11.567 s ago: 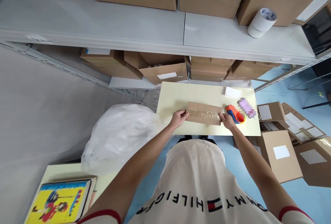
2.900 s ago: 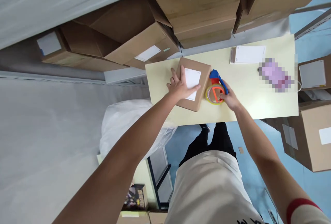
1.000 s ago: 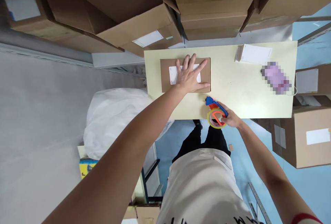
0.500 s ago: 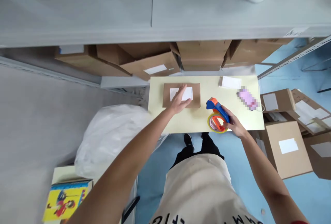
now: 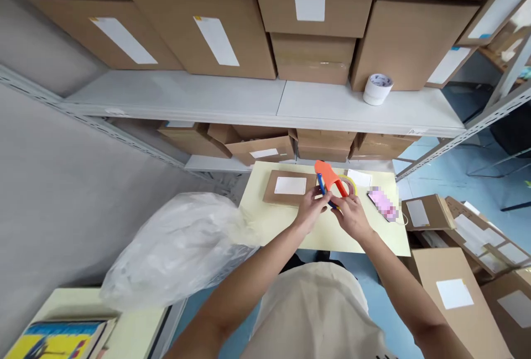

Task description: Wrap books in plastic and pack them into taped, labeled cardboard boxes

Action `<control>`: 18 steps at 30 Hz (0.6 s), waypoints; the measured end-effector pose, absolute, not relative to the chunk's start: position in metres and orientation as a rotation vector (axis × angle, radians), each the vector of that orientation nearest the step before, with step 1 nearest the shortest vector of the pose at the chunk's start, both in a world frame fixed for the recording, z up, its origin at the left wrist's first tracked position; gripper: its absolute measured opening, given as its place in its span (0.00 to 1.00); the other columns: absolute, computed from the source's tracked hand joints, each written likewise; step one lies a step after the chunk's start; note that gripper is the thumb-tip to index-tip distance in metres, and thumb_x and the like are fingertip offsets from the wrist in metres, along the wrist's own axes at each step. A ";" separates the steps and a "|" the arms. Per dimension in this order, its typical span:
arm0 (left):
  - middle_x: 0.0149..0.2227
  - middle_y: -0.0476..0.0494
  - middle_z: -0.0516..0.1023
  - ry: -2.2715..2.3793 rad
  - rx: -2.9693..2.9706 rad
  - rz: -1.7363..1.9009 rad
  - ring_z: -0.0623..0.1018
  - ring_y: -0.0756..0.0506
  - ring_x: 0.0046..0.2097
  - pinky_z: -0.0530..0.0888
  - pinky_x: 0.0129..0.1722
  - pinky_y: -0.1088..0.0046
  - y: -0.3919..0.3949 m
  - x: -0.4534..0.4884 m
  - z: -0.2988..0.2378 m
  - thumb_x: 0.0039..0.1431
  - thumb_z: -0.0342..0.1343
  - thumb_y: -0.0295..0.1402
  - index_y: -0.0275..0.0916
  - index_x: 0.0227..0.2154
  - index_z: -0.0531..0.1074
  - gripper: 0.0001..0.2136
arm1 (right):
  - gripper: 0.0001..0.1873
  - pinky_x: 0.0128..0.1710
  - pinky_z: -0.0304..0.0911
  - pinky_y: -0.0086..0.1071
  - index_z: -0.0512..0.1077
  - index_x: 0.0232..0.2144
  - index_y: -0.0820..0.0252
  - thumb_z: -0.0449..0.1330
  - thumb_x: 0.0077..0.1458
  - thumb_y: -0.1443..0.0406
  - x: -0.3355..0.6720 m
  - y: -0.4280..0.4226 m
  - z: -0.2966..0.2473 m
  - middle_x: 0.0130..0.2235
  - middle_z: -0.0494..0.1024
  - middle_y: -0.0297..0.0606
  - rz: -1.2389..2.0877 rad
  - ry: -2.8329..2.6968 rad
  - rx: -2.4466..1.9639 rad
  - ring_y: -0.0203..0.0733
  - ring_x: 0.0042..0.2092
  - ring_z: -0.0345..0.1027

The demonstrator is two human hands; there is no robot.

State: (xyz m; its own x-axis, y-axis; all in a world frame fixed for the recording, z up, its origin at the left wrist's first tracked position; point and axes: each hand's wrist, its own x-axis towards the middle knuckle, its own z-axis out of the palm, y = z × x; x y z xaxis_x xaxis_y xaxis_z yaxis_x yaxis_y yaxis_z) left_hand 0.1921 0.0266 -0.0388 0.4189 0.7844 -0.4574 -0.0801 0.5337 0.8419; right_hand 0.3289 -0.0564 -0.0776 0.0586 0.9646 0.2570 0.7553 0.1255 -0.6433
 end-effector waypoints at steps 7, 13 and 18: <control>0.34 0.43 0.82 0.935 0.940 0.785 0.81 0.45 0.35 0.79 0.35 0.70 0.065 0.208 -0.018 0.36 0.73 0.41 0.37 0.35 0.78 0.22 | 0.22 0.58 0.59 0.61 0.71 0.53 0.46 0.63 0.57 0.52 0.352 -0.034 -0.044 0.59 0.71 0.49 0.065 -1.825 -1.611 0.62 0.60 0.66; 0.39 0.40 0.83 0.850 1.237 0.832 0.82 0.42 0.39 0.79 0.35 0.69 0.141 0.238 0.032 0.39 0.72 0.41 0.38 0.36 0.77 0.20 | 0.42 0.65 0.51 0.62 0.60 0.63 0.49 0.66 0.50 0.46 0.389 0.019 0.006 0.70 0.53 0.49 0.042 -1.557 -1.580 0.64 0.71 0.42; 0.39 0.39 0.83 0.814 1.300 0.872 0.81 0.45 0.38 0.77 0.37 0.71 0.208 0.289 0.052 0.52 0.67 0.42 0.36 0.38 0.73 0.17 | 0.44 0.65 0.54 0.54 0.58 0.65 0.52 0.67 0.50 0.49 0.432 0.097 0.025 0.66 0.63 0.48 0.194 -1.427 -1.461 0.57 0.67 0.55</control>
State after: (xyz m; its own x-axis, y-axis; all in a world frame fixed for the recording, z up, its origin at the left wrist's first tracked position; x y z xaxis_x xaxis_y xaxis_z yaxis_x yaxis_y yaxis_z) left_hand 0.2887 0.2075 0.0523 0.4551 0.8902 -0.0188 -0.0793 0.0616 0.9949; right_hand 0.4318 0.0968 0.0252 0.2795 0.8082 0.5184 0.6405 0.2454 -0.7277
